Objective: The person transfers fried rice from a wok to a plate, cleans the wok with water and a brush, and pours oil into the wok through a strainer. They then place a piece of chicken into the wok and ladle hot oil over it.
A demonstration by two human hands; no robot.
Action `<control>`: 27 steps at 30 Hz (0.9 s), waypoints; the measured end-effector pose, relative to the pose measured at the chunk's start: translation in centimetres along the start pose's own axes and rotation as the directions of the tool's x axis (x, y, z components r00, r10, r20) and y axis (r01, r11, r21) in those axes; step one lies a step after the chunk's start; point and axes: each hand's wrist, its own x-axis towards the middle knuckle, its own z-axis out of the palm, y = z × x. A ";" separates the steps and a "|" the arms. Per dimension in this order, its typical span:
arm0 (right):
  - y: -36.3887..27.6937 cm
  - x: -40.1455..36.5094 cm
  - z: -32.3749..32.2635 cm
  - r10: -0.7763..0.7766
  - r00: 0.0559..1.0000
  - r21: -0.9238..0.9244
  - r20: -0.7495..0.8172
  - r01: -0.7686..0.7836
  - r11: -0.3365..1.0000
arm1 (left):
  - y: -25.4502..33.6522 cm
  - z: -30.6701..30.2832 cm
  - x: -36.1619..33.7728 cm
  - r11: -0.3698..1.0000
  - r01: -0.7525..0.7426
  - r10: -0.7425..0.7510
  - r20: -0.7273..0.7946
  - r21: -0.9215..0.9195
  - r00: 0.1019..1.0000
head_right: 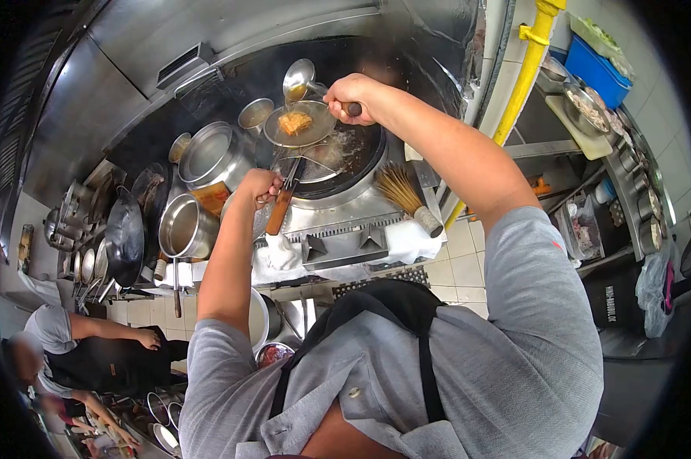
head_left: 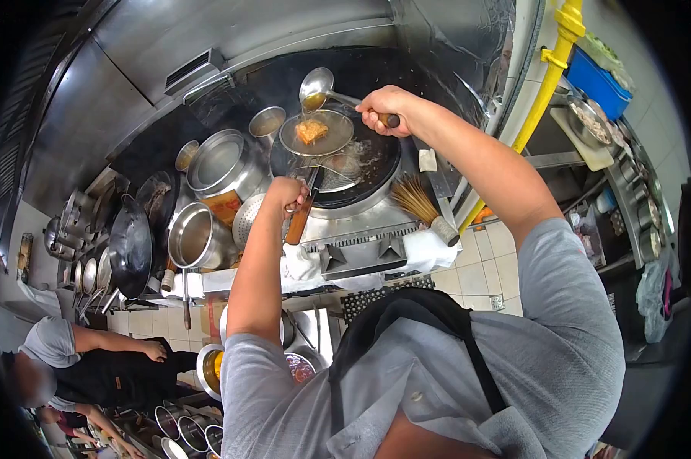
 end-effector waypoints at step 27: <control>9.6 10.1 -5.7 0.211 0.977 0.376 0.029 -0.206 0.904 | -0.9 -7.7 -3.6 0.948 -0.033 0.107 -0.219 0.318 0.970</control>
